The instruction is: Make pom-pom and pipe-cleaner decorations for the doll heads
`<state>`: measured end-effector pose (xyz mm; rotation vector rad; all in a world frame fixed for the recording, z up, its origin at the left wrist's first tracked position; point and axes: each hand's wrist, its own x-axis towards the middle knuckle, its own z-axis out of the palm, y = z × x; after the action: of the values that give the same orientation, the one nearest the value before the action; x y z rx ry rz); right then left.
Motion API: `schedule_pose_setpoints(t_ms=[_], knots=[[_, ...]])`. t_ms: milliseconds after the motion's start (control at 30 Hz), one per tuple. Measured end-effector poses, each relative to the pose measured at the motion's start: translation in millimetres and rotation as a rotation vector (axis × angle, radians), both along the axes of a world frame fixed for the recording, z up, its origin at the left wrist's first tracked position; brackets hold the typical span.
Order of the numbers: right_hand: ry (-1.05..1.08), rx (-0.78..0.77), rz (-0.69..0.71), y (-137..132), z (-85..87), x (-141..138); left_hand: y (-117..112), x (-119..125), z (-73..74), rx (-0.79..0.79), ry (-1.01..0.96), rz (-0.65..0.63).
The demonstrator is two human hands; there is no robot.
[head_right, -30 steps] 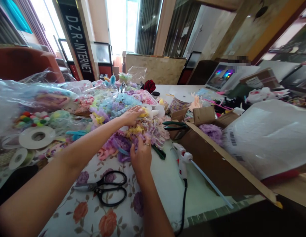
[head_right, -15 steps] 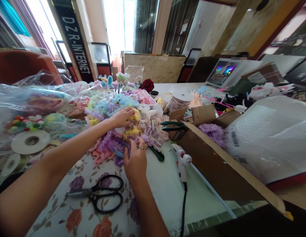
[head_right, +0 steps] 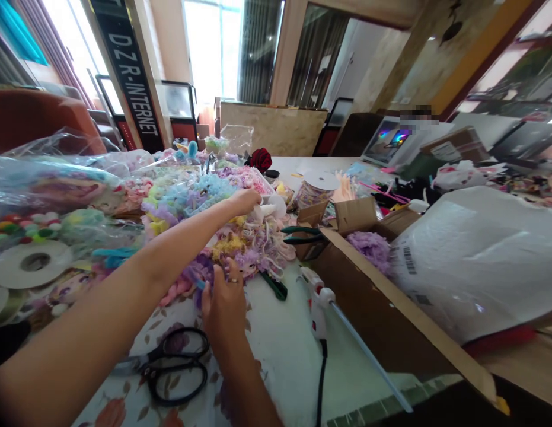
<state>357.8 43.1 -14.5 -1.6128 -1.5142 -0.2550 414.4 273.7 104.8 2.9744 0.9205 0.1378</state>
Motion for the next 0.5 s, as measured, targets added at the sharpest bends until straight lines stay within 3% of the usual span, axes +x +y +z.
schedule_pose_setpoints(t_ms=[300, 500], knots=[[-0.011, -0.065, 0.034, -6, 3.6, -8, 28, 36, 24.3, 0.005, -0.139, 0.005], [-0.057, -0.100, 0.051, -9, 11.1, -8, 30, 44, 32.0, -0.002, -0.182, -0.037]])
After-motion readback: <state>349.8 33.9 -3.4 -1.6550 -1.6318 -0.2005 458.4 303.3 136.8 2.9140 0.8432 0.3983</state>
